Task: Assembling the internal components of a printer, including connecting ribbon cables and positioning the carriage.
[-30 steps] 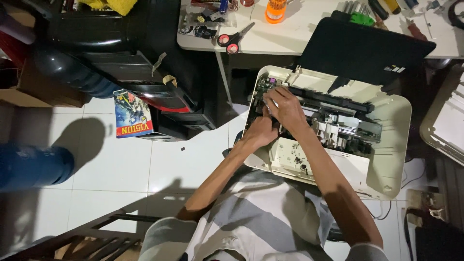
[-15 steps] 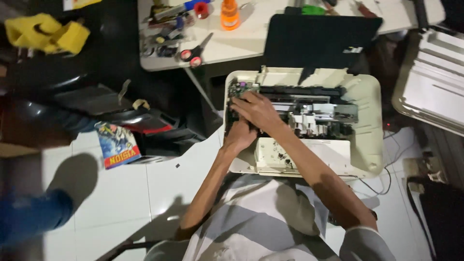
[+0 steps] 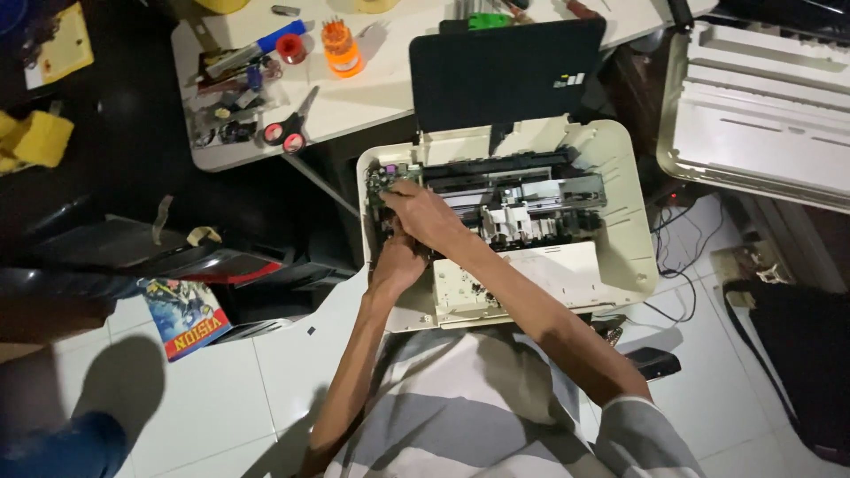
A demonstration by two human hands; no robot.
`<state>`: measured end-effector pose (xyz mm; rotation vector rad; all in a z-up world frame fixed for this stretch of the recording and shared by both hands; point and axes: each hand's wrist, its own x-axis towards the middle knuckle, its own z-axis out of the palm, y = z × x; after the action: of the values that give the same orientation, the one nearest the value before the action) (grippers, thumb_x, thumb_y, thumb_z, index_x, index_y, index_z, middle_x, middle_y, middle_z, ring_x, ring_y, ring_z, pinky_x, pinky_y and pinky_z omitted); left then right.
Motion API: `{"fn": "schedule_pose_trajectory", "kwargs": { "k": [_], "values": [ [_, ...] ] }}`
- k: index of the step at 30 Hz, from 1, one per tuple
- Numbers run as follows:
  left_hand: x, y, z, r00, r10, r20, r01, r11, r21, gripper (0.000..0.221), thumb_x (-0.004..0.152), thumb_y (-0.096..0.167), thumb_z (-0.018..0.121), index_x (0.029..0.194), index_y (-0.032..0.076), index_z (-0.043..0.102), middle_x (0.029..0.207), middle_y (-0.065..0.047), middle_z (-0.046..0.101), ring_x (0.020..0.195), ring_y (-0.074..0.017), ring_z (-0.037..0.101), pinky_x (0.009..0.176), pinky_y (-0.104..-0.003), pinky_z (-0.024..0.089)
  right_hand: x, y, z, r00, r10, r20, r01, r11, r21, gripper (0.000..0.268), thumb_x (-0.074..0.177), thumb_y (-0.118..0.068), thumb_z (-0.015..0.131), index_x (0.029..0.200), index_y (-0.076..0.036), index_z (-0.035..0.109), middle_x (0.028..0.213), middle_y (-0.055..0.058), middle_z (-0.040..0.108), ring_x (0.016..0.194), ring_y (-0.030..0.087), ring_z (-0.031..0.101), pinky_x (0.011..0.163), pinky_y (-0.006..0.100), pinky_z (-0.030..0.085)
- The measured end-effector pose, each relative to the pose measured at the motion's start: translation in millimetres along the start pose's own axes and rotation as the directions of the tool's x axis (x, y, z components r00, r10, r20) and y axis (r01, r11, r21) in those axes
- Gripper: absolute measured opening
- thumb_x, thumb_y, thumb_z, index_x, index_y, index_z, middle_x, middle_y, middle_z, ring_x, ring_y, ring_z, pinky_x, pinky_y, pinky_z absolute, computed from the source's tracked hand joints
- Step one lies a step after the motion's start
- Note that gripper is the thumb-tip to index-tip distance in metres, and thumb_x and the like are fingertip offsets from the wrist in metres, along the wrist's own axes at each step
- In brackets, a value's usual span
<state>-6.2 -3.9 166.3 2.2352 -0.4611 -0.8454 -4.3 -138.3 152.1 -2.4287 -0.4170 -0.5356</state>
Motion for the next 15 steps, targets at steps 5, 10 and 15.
{"fn": "schedule_pose_trajectory", "kwargs": {
  "k": [5, 10, 15],
  "values": [
    [5.8, -12.2, 5.5, 0.999, 0.008, -0.043, -0.008, 1.0, 0.004, 0.048, 0.087, 0.009, 0.046, 0.127, -0.014, 0.058, 0.098, -0.027, 0.069, 0.093, -0.031, 0.065, 0.073, -0.045, 0.056, -12.6, 30.8, 24.2, 0.998, -0.017, 0.068, 0.022, 0.996, -0.083, 0.026, 0.099, -0.003, 0.066, 0.123, -0.011, 0.067, 0.118, 0.013, 0.06, 0.095, 0.034, 0.067, 0.078, 0.044, 0.06],
    [0.1, -1.6, 4.2, 0.999, -0.028, -0.027, 0.028, 0.999, -0.016, 0.064, 0.089, 0.015, 0.046, 0.145, -0.016, 0.04, 0.111, -0.035, 0.067, 0.102, -0.0386, 0.066, 0.077, -0.05, 0.056, -10.2, 23.7, 6.6, 0.994, -0.037, 0.099, 0.05, 0.989, -0.139, 0.022, 0.1, -0.002, 0.061, 0.121, -0.008, 0.063, 0.12, 0.013, 0.059, 0.097, 0.029, 0.065, 0.083, 0.037, 0.057],
    [20.1, -31.0, 14.1, 0.999, -0.013, -0.052, 0.008, 0.996, -0.087, 0.076, 0.085, 0.017, 0.049, 0.15, -0.017, 0.031, 0.106, -0.028, 0.066, 0.104, -0.0373, 0.065, 0.079, -0.049, 0.056, -18.5, 41.0, 34.9, 0.996, -0.052, -0.071, 0.052, 0.999, -0.002, 0.011, 0.105, -0.006, 0.054, 0.098, -0.005, 0.061, 0.102, 0.014, 0.058, 0.084, 0.036, 0.06, 0.071, 0.045, 0.053]
  ]
}}
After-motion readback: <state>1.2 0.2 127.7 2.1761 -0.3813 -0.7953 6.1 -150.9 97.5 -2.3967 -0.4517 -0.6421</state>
